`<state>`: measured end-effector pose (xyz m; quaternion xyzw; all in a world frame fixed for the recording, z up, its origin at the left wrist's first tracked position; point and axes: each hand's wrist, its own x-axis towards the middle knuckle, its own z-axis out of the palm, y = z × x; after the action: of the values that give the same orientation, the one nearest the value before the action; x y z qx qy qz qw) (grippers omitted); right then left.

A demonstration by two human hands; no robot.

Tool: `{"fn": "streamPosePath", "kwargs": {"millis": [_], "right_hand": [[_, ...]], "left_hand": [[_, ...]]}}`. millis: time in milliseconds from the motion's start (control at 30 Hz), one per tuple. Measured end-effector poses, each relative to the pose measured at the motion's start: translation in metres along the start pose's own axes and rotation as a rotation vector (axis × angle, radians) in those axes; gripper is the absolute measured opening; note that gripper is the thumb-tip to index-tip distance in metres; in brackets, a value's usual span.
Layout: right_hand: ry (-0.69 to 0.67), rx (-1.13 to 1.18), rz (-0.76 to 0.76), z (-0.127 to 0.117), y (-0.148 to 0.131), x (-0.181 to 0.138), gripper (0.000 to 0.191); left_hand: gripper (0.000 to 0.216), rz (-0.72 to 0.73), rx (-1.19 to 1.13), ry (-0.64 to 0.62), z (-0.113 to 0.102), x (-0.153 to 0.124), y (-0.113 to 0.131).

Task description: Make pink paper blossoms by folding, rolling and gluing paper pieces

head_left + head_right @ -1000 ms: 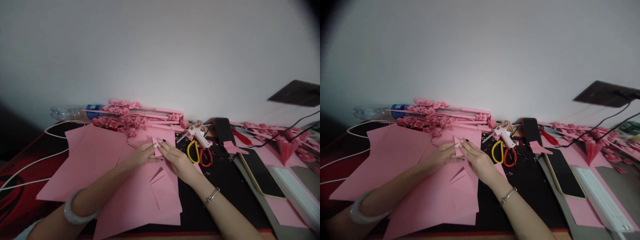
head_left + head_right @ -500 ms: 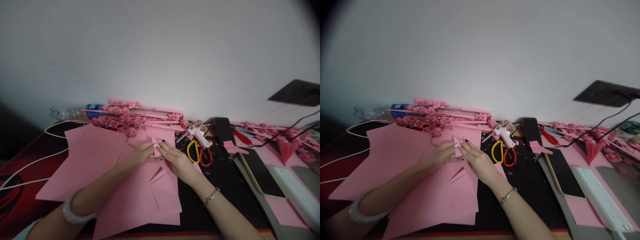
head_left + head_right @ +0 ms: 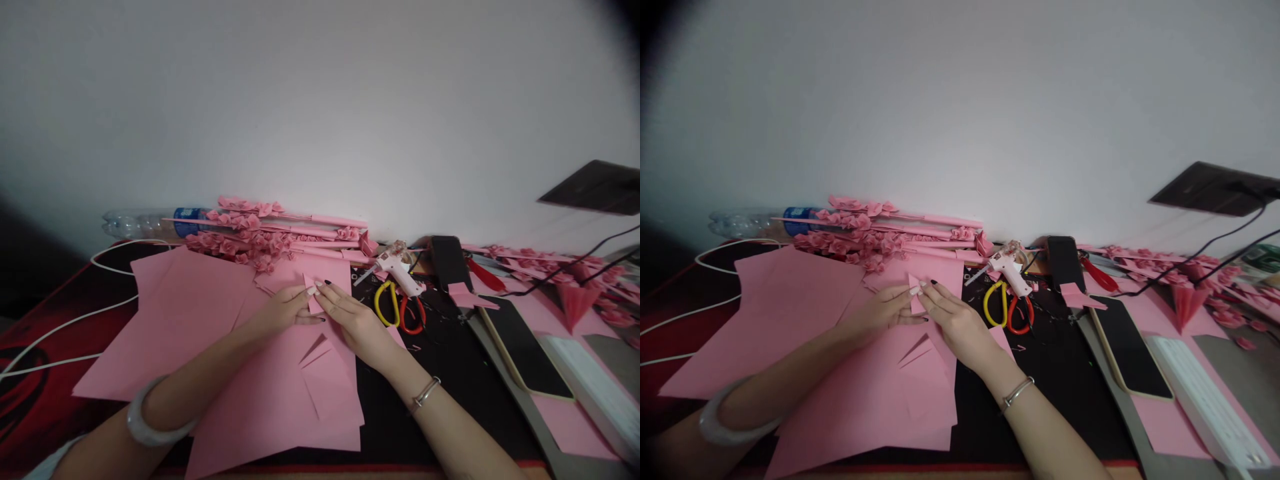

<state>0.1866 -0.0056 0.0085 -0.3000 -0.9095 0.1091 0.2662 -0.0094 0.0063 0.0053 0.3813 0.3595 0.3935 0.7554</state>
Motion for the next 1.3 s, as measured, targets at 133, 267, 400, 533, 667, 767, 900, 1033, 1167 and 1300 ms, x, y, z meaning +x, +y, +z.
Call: {"fn": "streamPosePath", "kwargs": {"millis": [133, 267, 400, 533, 667, 767, 900, 1033, 1167, 1300], "right_hand": [[0.014, 0.080, 0.032, -0.002, -0.005, 0.002, 0.062], [0.141, 0.227, 0.144, -0.007, -0.007, 0.003, 0.047], [0.221, 0.384, 0.398, -0.008, -0.004, 0.005, 0.019], [0.054, 0.616, 0.505, -0.006, -0.006, 0.007, 0.029], [-0.046, 0.700, 0.515, -0.004, -0.011, 0.008, 0.039], [-0.036, 0.772, 0.520, -0.003, -0.012, 0.008, 0.040], [0.005, 0.840, 0.534, -0.001, -0.011, 0.008, 0.042], [0.031, 0.843, 0.570, 0.004, -0.009, 0.006, 0.046], [0.111, 0.822, 0.643, 0.009, -0.009, 0.005, 0.051], [0.158, 0.824, 0.681, 0.008, -0.010, 0.005, 0.053]], "left_hand": [[0.026, 0.022, 0.031, 0.013, 0.000, -0.001, 0.001], [0.031, 0.067, 0.178, -0.007, 0.001, -0.004, 0.004], [0.038, -0.009, 0.383, -0.163, 0.004, -0.010, 0.008], [0.036, -0.050, 0.539, -0.320, 0.007, -0.016, 0.008], [0.031, -0.001, 0.672, -0.394, 0.007, -0.017, 0.007], [0.032, 0.069, 0.783, -0.383, 0.006, -0.017, 0.008], [0.036, 0.084, 0.863, -0.387, 0.005, -0.015, 0.008], [0.036, 0.091, 0.838, -0.391, 0.006, -0.016, 0.008], [0.035, 0.074, 0.826, -0.395, 0.007, -0.017, 0.008], [0.037, 0.048, 0.827, -0.354, 0.006, -0.015, 0.006]]}}
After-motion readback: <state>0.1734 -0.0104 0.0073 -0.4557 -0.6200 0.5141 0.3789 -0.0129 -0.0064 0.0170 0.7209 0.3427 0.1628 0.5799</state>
